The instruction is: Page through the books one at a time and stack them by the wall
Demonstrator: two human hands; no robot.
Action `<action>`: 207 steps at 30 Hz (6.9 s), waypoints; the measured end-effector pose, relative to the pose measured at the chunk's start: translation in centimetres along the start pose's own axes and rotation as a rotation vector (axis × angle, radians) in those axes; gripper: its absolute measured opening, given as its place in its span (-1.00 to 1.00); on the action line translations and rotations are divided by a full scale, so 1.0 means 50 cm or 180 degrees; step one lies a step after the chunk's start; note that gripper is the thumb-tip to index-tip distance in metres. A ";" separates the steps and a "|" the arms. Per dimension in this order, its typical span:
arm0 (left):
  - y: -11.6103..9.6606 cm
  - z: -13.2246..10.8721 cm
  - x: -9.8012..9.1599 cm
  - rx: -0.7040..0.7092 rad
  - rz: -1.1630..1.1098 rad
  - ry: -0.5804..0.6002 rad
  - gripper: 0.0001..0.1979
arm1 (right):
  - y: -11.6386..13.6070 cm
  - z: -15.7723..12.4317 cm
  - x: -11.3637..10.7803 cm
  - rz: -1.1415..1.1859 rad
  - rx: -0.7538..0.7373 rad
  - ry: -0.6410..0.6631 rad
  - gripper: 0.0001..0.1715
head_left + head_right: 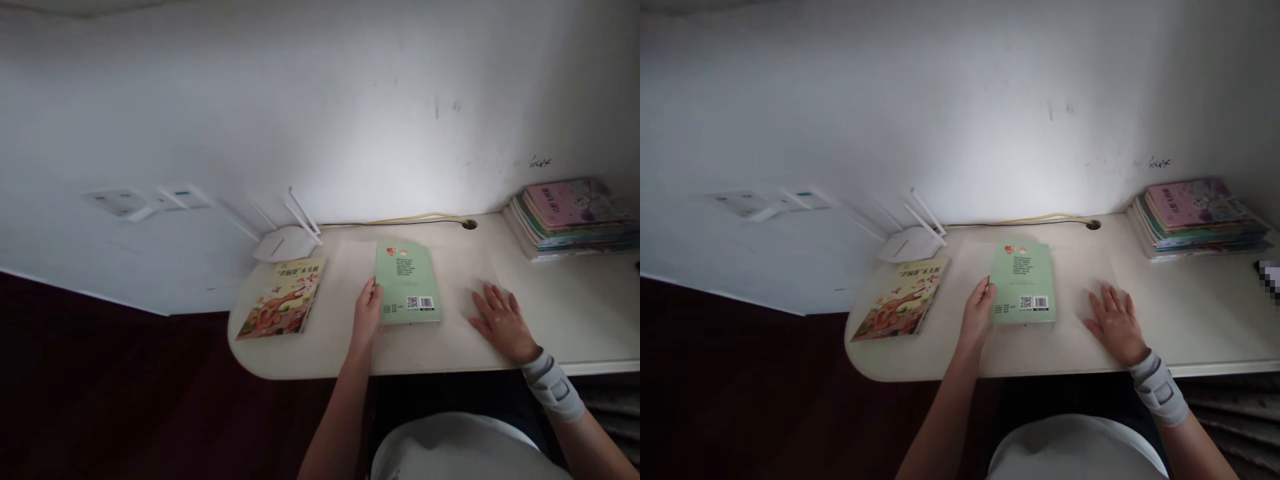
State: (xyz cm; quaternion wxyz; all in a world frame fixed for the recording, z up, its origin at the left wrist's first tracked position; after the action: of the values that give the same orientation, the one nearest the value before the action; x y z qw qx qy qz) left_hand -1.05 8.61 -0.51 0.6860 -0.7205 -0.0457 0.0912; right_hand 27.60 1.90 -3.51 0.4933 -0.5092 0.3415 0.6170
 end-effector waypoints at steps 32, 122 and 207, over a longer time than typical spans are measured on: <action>-0.113 -0.129 0.120 0.1352 0.1071 0.1247 -0.19 | 0.003 0.002 -0.014 -0.0035 0.0035 0.0015 -0.44; -0.012 -0.229 0.427 0.2152 0.4070 0.1549 -0.57 | -0.099 0.065 0.010 0.1040 0.0991 -0.0128 -0.47; 0.048 -0.046 0.060 0.0948 0.5029 0.0878 -0.46 | 0.163 0.163 -0.043 0.1368 -0.1311 0.0375 -0.18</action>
State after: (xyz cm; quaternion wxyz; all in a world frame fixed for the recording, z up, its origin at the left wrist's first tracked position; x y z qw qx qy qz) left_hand 2.18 6.79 -3.02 0.5073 -0.4461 0.5734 0.4636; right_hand 17.43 6.56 -0.06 0.2171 -0.5495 0.3371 0.7330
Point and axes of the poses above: each hand's wrist, its own z-axis towards the middle knuckle, its own x-axis out of the palm, y = z × x, the point moved 10 cm from there along z, towards the middle knuckle, and after that the axes turned 5 degrees about -x, right-handed, at the moved point
